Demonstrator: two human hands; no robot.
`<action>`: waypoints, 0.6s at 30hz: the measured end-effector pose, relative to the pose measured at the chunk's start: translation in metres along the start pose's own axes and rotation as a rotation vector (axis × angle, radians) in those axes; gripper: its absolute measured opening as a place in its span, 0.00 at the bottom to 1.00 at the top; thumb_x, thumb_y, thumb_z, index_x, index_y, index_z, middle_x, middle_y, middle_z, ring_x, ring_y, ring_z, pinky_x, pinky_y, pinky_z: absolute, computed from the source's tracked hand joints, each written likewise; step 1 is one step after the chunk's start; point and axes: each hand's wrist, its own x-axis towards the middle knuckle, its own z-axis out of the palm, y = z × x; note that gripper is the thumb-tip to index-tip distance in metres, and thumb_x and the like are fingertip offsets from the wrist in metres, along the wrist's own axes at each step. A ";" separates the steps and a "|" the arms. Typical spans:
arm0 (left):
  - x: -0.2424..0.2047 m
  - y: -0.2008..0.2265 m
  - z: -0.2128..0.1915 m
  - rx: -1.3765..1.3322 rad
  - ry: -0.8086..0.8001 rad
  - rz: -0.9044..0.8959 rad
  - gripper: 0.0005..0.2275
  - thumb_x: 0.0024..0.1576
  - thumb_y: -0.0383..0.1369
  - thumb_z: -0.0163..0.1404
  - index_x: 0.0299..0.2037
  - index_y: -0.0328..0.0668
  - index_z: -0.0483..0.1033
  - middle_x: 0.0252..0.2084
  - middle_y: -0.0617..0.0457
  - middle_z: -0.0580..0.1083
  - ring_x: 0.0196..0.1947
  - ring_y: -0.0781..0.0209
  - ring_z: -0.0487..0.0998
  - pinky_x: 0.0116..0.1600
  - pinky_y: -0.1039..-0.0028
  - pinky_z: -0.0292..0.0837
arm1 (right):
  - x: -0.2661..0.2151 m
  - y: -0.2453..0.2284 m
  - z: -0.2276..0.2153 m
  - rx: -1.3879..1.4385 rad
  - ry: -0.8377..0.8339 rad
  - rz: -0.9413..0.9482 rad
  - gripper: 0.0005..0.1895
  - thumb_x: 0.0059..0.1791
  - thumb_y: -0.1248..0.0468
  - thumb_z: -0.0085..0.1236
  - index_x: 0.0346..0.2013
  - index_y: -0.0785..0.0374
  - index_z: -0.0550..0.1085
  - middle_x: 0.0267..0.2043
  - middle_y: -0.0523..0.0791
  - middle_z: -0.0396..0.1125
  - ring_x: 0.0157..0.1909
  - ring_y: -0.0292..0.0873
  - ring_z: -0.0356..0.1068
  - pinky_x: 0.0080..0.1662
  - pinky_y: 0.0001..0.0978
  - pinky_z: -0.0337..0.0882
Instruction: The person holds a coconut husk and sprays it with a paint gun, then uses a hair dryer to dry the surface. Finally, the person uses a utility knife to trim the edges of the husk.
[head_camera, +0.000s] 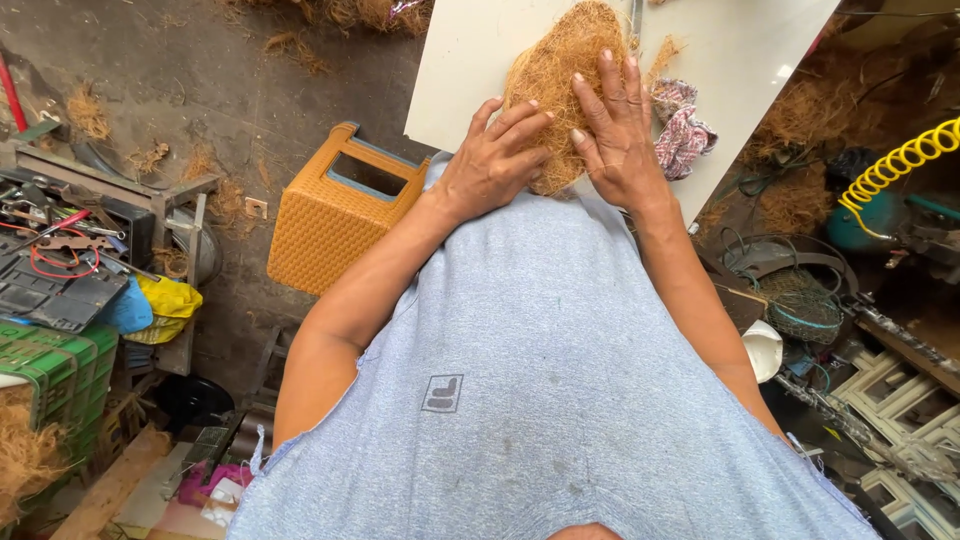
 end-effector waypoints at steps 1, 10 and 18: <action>0.002 0.003 -0.001 0.019 0.022 0.010 0.09 0.59 0.30 0.65 0.47 0.48 0.82 0.64 0.47 0.69 0.66 0.49 0.67 0.69 0.46 0.56 | 0.000 -0.002 0.000 0.009 0.004 0.010 0.33 0.66 0.58 0.45 0.82 0.39 0.43 0.85 0.37 0.23 0.84 0.52 0.19 0.78 0.72 0.29; 0.006 0.016 -0.019 0.080 0.108 0.117 0.05 0.64 0.22 0.51 0.38 0.41 0.77 0.51 0.51 0.75 0.60 0.52 0.74 0.68 0.51 0.57 | 0.004 -0.001 0.015 0.036 0.108 0.093 0.30 0.67 0.56 0.41 0.82 0.43 0.43 0.85 0.39 0.28 0.85 0.52 0.23 0.79 0.63 0.30; 0.008 0.016 -0.010 -0.135 0.276 -0.112 0.03 0.60 0.28 0.56 0.42 0.40 0.79 0.45 0.46 0.81 0.45 0.56 0.83 0.63 0.52 0.68 | 0.004 0.006 0.024 -0.060 0.133 0.079 0.30 0.67 0.45 0.33 0.82 0.43 0.41 0.84 0.39 0.24 0.85 0.50 0.21 0.80 0.62 0.30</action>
